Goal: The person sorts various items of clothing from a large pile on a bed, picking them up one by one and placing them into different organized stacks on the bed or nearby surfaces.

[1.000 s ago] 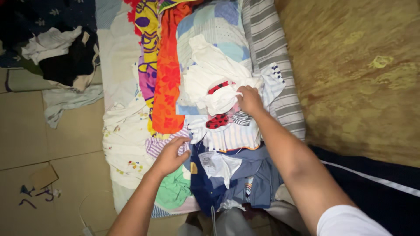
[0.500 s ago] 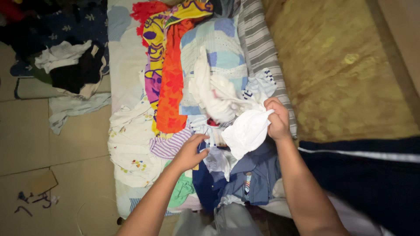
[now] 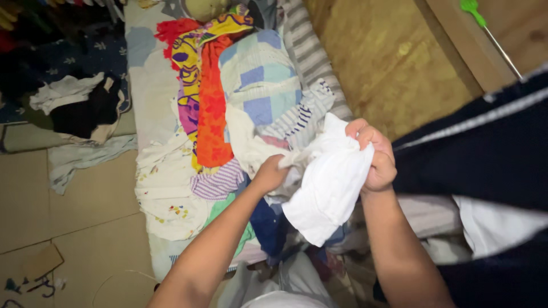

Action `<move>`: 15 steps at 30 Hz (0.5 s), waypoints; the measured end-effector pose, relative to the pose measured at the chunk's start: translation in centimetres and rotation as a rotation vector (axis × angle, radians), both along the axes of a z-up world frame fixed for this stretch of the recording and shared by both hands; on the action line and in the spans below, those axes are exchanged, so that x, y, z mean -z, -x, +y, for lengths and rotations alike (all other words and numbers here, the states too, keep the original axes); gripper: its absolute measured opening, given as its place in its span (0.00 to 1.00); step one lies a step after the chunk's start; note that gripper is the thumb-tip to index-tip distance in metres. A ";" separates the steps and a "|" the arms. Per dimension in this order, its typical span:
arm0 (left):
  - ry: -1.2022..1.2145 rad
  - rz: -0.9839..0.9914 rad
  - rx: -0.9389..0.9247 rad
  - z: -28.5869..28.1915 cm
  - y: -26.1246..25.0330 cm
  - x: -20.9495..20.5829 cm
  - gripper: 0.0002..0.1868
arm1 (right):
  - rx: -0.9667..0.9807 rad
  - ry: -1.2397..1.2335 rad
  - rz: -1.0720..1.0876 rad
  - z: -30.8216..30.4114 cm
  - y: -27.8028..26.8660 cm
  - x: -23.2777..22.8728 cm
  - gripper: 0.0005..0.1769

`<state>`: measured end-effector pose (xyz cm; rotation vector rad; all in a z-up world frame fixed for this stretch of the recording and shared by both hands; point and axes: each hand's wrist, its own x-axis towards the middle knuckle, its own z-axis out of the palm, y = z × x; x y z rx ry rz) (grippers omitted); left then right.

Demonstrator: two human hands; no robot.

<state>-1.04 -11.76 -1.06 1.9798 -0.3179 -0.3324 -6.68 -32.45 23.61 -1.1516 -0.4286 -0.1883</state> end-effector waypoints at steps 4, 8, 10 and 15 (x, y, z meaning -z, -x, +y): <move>0.626 0.425 -0.209 0.6 1.4 -2.2 0.28 | 0.156 0.119 -0.009 -1.2 2.7 2.2 0.01; 0.851 0.638 -0.268 3.2 3.1 -9.6 0.25 | 0.446 0.815 -0.097 -3.0 4.0 6.7 0.10; 0.882 0.658 -0.300 4.0 4.0 -12.1 0.26 | 0.503 1.048 -0.108 -3.0 4.7 9.1 0.12; 1.184 0.670 -0.120 4.2 6.2 -13.2 0.23 | -0.011 0.236 0.617 -0.2 6.4 12.7 0.46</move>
